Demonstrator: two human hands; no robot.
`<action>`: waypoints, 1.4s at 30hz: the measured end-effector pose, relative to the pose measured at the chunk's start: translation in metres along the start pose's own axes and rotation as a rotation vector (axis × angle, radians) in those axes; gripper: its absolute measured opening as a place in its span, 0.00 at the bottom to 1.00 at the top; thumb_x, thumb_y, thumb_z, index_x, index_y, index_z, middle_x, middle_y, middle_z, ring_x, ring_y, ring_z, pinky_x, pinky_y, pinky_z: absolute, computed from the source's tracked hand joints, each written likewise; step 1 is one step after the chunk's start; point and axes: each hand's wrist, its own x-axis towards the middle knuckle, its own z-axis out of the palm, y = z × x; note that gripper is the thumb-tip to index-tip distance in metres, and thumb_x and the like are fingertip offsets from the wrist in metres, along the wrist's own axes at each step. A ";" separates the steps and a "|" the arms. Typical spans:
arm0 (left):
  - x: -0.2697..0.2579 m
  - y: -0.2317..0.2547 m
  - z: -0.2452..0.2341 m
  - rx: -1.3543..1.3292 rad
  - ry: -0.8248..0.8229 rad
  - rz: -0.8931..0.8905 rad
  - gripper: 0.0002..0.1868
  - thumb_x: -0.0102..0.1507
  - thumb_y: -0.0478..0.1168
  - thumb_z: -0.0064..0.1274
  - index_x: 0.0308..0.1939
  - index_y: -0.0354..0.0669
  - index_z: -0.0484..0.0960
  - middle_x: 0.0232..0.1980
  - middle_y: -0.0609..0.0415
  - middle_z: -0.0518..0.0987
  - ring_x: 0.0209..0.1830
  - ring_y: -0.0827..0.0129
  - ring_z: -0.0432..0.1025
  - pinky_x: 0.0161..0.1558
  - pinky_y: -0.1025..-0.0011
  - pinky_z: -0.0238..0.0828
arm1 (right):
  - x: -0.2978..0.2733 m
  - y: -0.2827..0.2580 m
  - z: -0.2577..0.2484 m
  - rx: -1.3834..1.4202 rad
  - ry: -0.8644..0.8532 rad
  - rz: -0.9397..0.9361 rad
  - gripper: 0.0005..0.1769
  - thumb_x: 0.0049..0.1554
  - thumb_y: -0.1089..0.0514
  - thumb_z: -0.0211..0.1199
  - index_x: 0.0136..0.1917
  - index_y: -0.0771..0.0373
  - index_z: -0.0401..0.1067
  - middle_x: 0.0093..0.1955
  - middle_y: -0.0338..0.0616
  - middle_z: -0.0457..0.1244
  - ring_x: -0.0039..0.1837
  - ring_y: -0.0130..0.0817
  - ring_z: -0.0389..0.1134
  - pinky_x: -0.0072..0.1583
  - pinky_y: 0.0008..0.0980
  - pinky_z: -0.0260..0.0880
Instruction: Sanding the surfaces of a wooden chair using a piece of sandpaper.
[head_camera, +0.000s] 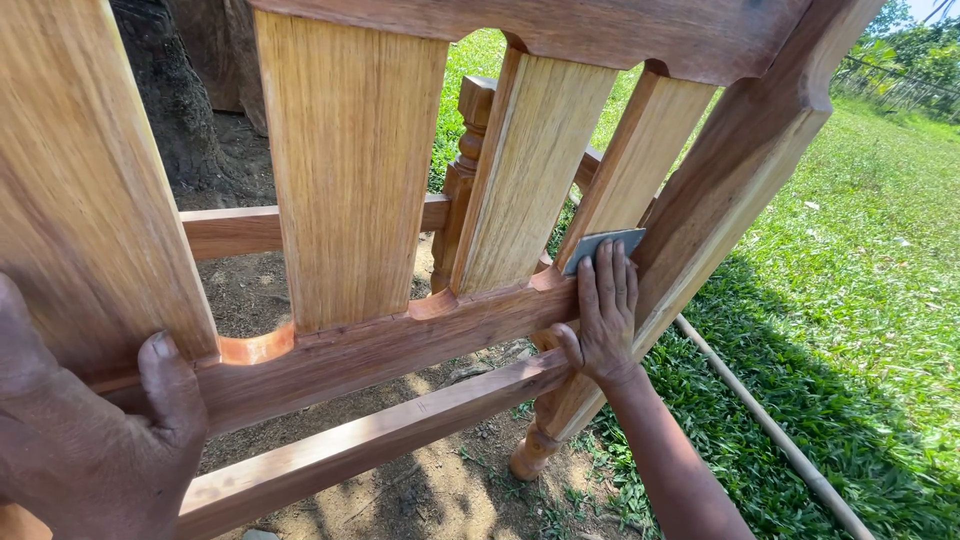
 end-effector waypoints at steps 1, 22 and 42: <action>-0.001 -0.002 0.001 0.015 0.018 0.025 0.41 0.76 0.32 0.52 0.81 0.34 0.38 0.65 0.31 0.65 0.55 0.51 0.76 0.59 0.64 0.78 | -0.010 -0.003 0.004 0.003 -0.020 0.008 0.49 0.67 0.25 0.34 0.83 0.67 0.49 0.86 0.64 0.39 0.87 0.58 0.37 0.84 0.60 0.33; 0.027 0.027 -0.011 -0.066 -0.129 -0.236 0.33 0.69 0.32 0.55 0.71 0.20 0.54 0.50 0.27 0.74 0.44 0.46 0.77 0.48 0.60 0.80 | 0.080 0.030 -0.020 -0.086 0.130 0.000 0.47 0.69 0.27 0.29 0.85 0.64 0.45 0.88 0.57 0.40 0.89 0.53 0.37 0.86 0.57 0.31; -0.005 -0.005 0.002 0.052 0.055 0.023 0.47 0.73 0.37 0.54 0.85 0.42 0.35 0.73 0.30 0.52 0.71 0.49 0.58 0.67 0.53 0.64 | 0.068 0.003 -0.038 -0.036 0.075 0.050 0.43 0.69 0.30 0.31 0.83 0.63 0.51 0.86 0.57 0.44 0.88 0.52 0.42 0.84 0.56 0.36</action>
